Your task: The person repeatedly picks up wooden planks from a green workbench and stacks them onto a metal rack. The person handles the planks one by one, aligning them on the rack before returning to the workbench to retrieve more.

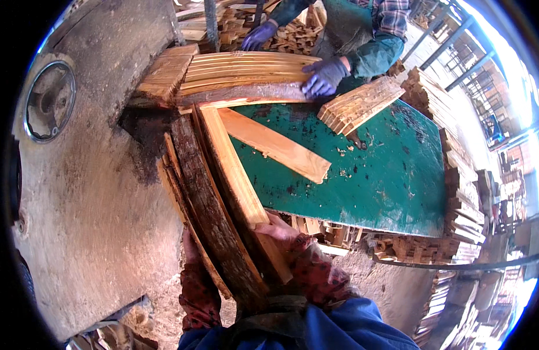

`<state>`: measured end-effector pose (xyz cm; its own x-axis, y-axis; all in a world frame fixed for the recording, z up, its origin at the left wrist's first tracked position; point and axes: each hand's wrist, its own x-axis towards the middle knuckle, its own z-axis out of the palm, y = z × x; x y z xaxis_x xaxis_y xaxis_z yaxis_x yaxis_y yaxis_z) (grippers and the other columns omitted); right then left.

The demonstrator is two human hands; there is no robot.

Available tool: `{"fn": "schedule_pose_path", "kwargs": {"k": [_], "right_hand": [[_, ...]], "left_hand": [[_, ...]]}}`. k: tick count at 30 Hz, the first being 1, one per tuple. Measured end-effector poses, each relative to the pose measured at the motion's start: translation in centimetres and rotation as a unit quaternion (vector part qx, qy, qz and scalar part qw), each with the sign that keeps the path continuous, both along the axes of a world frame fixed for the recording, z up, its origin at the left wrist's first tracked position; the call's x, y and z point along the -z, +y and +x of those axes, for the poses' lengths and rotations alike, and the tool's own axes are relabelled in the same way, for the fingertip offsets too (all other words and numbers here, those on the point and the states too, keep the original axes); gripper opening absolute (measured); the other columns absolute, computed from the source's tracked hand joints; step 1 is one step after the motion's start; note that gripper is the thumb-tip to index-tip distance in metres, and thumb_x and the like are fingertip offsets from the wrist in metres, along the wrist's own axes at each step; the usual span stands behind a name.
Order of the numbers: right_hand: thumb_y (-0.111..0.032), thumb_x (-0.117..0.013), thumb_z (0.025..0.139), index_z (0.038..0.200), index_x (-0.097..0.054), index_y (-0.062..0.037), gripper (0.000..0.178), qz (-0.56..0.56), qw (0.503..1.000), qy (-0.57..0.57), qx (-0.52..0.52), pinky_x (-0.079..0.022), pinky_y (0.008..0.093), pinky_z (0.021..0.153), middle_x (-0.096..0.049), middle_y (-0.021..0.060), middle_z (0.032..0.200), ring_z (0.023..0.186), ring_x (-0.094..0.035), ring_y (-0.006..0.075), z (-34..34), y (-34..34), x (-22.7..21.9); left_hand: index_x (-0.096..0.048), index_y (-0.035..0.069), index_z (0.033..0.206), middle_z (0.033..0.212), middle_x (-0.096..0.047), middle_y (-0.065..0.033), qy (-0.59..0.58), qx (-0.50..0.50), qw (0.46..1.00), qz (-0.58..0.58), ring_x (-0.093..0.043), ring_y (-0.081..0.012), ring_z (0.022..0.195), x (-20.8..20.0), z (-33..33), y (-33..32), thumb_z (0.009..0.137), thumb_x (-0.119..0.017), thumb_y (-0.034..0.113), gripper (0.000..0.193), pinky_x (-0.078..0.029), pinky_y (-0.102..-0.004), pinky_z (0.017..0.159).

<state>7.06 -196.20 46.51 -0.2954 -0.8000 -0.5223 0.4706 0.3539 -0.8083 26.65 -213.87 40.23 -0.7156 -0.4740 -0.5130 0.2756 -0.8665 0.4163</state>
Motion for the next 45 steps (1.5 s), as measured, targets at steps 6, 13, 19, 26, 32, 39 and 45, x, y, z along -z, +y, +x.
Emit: {"fn": "schedule_pose_path", "kwargs": {"k": [6,13,19,26,32,39,45], "right_hand": [[-0.036,-0.072,0.08,0.137,-0.041,-0.001,0.074,0.0,1.0,0.01,0.005,-0.04,0.0306,0.095,-0.056,0.0071,0.121,0.109,-0.052,0.0155,3.1,0.2,-1.4],[-0.042,-0.077,0.074,0.144,-0.028,0.0004,0.095,0.006,0.993,0.109,0.053,-0.039,0.0338,0.099,-0.054,0.013,0.127,0.115,-0.05,0.0216,7.8,1.5,-1.4],[-0.035,-0.078,0.077,0.149,-0.014,-0.0002,0.103,-0.017,0.992,0.116,0.053,-0.047,0.0305,0.085,-0.055,0.0123,0.12,0.102,-0.054,0.0171,10.7,3.0,-0.9],[-0.019,-0.078,0.078,0.15,-0.012,-0.002,0.099,-0.154,0.974,0.14,0.095,-0.045,0.0293,0.09,-0.05,0.0099,0.127,0.106,-0.051,0.0169,12.4,4.4,-3.0],[-0.023,-0.079,0.075,0.146,-0.01,0.008,0.104,-0.145,0.959,0.224,0.094,-0.021,0.0388,0.115,-0.025,0.0244,0.149,0.139,-0.025,0.031,12.2,12.3,-5.2],[-0.031,-0.076,0.077,0.146,-0.012,0.0068,0.101,-0.157,0.916,0.294,0.222,-0.026,0.0385,0.112,-0.029,0.0261,0.144,0.136,-0.03,0.0332,13.6,28.8,-9.4],[-0.027,-0.078,0.077,0.147,-0.011,0.0055,0.103,-0.107,0.834,0.377,0.389,-0.024,0.0373,0.112,-0.028,0.0228,0.146,0.137,-0.028,0.0302,19.5,42.4,-12.2]], "left_hand": [[-0.042,0.007,0.138,0.129,-0.055,-0.0121,-0.026,0.029,0.999,-0.026,-0.056,-0.0296,0.114,2.4,2.1,-0.5,0.088,-0.056,0.048,0.066,-0.045,-0.0421,0.1],[-0.043,0.005,0.137,0.13,-0.055,-0.0132,0.01,0.09,0.987,-0.13,-0.056,-0.0307,0.114,1.3,4.9,-0.2,0.086,-0.061,0.046,0.068,-0.045,-0.0423,0.1],[-0.049,0.005,0.131,0.12,-0.061,-0.0128,0.019,0.081,0.995,-0.054,-0.061,-0.0293,0.104,-1.8,5.9,2.0,0.095,-0.042,0.048,0.057,-0.052,-0.0413,0.09],[-0.044,0.006,0.137,0.128,-0.056,-0.0148,0.108,0.048,0.992,-0.037,-0.057,-0.0325,0.113,-2.9,7.8,3.7,0.09,-0.051,0.047,0.062,-0.049,-0.046,0.094],[-0.042,0.007,0.138,0.13,-0.055,-0.0146,0.026,0.105,0.99,-0.086,-0.056,-0.0316,0.113,-4.8,4.9,8.9,0.094,-0.047,0.048,0.061,-0.051,-0.0448,0.092],[-0.043,0.006,0.137,0.128,-0.055,-0.0138,0.033,0.28,0.953,-0.11,-0.057,-0.0308,0.111,-6.3,-2.1,22.2,0.092,-0.051,0.045,0.061,-0.05,-0.0441,0.092],[-0.044,0.005,0.136,0.126,-0.056,-0.0131,0.058,0.449,0.885,-0.109,-0.057,-0.03,0.11,-8.7,-5.5,35.3,0.089,-0.055,0.043,0.061,-0.05,-0.0434,0.092]]}}
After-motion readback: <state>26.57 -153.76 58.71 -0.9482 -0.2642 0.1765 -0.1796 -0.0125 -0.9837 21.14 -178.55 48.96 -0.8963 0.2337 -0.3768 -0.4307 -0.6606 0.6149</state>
